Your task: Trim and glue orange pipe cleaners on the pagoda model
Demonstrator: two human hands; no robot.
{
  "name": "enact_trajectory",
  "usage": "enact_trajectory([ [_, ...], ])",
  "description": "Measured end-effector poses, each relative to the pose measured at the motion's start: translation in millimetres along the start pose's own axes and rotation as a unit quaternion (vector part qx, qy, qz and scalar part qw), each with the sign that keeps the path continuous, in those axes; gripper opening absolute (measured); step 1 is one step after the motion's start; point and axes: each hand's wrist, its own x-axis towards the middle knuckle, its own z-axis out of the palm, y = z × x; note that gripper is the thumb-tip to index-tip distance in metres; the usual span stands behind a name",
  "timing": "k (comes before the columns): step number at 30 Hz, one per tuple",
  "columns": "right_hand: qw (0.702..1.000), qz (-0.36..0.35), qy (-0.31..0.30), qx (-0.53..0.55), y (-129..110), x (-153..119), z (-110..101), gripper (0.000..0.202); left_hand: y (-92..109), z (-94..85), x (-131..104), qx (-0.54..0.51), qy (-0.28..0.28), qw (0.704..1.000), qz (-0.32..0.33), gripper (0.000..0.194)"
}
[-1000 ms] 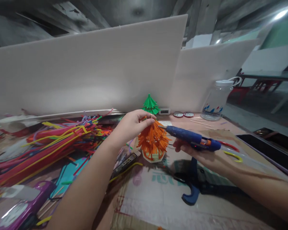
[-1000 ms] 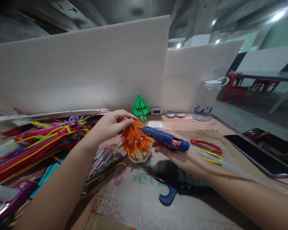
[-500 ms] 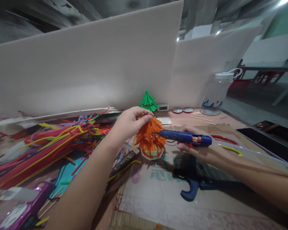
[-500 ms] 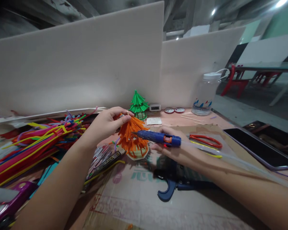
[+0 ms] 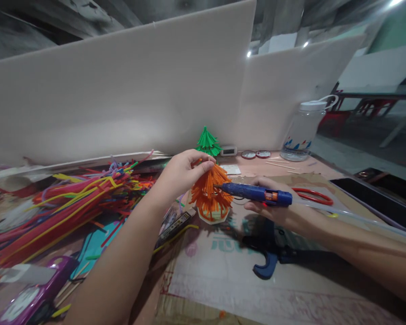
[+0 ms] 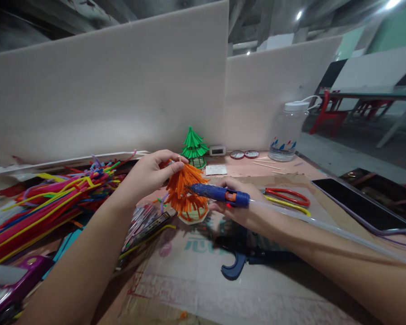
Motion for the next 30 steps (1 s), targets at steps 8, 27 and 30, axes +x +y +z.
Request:
enact_trajectory([
  [8,0.995,-0.011,0.020,-0.097,13,-2,3,0.028,0,-1.6,0,0.008,0.002,1.000,0.014,0.022],
  [27,0.995,-0.059,0.018,-0.075,1,-9,-3,0.022,6,-2.6,-1,0.040,-0.015,0.999,-0.001,0.025],
  [30,0.996,-0.046,0.007,-0.080,0,-10,-4,0.021,6,-2.5,-1,0.037,-0.017,0.999,0.013,0.023],
])
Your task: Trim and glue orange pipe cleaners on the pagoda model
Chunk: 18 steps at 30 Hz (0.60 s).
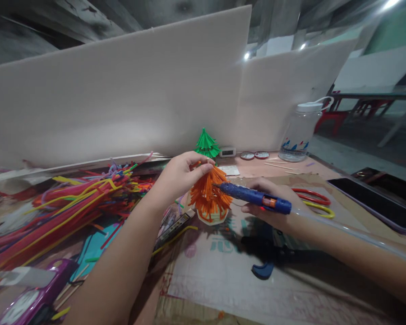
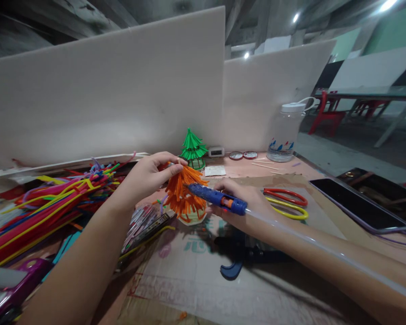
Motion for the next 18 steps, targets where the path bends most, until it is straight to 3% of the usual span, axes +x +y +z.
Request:
enact_trajectory([
  [7,0.999,0.033,-0.001,-0.010,1.8,-0.1,0.1,0.025,-0.8,0.4,0.6,-0.009,-0.005,1.000,0.030,0.022],
  [18,0.999,0.010,0.031,0.042,7.2,1.1,3.2,0.028,-1.0,-0.2,-0.8,-0.008,-0.008,0.999,0.053,0.023],
])
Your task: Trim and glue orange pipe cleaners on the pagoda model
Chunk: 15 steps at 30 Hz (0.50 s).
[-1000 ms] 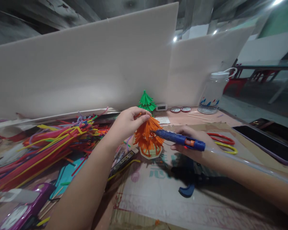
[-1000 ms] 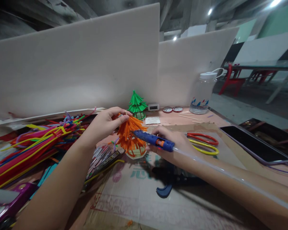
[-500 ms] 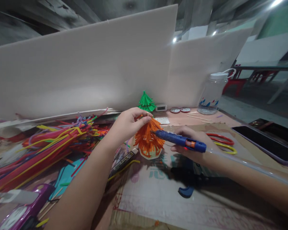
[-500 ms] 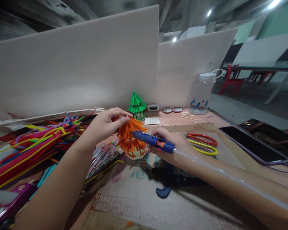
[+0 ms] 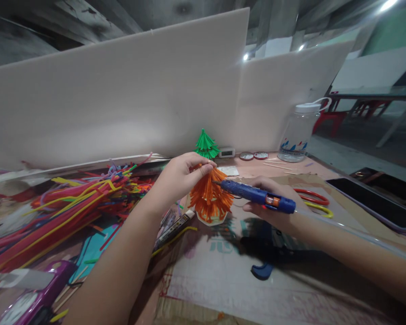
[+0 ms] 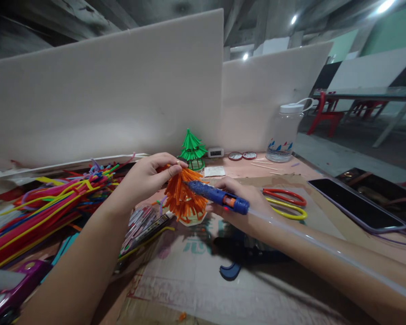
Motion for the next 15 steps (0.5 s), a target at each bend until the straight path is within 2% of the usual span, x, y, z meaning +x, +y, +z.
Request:
enact_trajectory([
  [3,0.999,0.011,0.000,0.034,1,1,1,0.032,-2,-1.0,1,0.007,0.001,1.000,-0.008,0.024],
  [8,0.993,0.023,-0.059,0.096,-3,2,-4,0.036,-5,-3.1,3,0.014,0.008,0.999,-0.031,0.027],
  [15,0.989,0.002,-0.047,0.137,-1,4,-13,0.040,-5,-2.2,3,0.011,0.016,0.998,-0.058,0.028],
])
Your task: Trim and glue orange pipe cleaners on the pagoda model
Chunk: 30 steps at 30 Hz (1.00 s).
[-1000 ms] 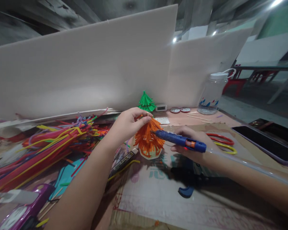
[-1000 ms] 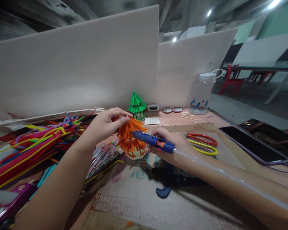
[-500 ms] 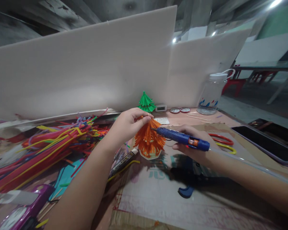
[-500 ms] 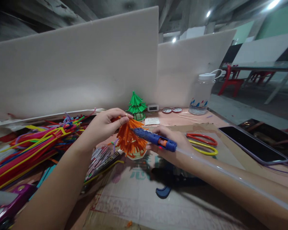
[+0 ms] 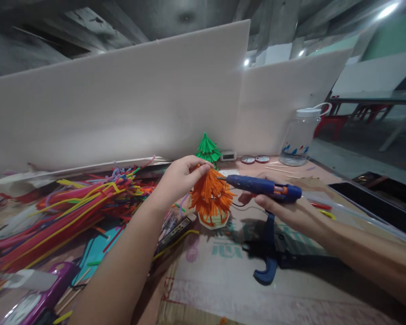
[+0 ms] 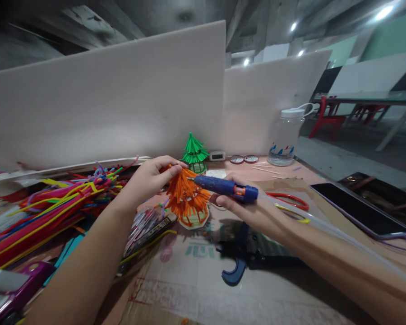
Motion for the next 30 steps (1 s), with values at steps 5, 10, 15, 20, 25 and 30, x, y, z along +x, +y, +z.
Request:
enact_trajectory([
  [5,0.998,0.001,0.048,0.028,15,16,-18,0.046,1,1.4,0,0.009,-0.002,1.000,-0.016,0.032],
  [10,0.986,0.131,0.018,-0.101,27,45,-43,0.051,0,2.6,1,-0.009,0.079,0.997,0.019,0.031],
  [15,0.965,0.186,-0.038,-0.182,53,87,-52,0.046,-1,-5.8,-1,-0.098,0.158,0.982,0.023,0.031],
  [20,0.948,0.222,-0.051,-0.222,86,123,-45,0.034,8,-14.4,-5,-0.062,0.129,0.989,0.024,0.026],
  [25,0.937,0.256,-0.056,-0.229,107,130,-29,0.037,20,-17.6,-10,-0.010,0.118,0.991,0.064,0.024],
  [30,0.936,0.242,-0.059,-0.248,111,120,-23,0.036,23,-19.2,-15,-0.078,0.087,0.993,0.019,0.024],
])
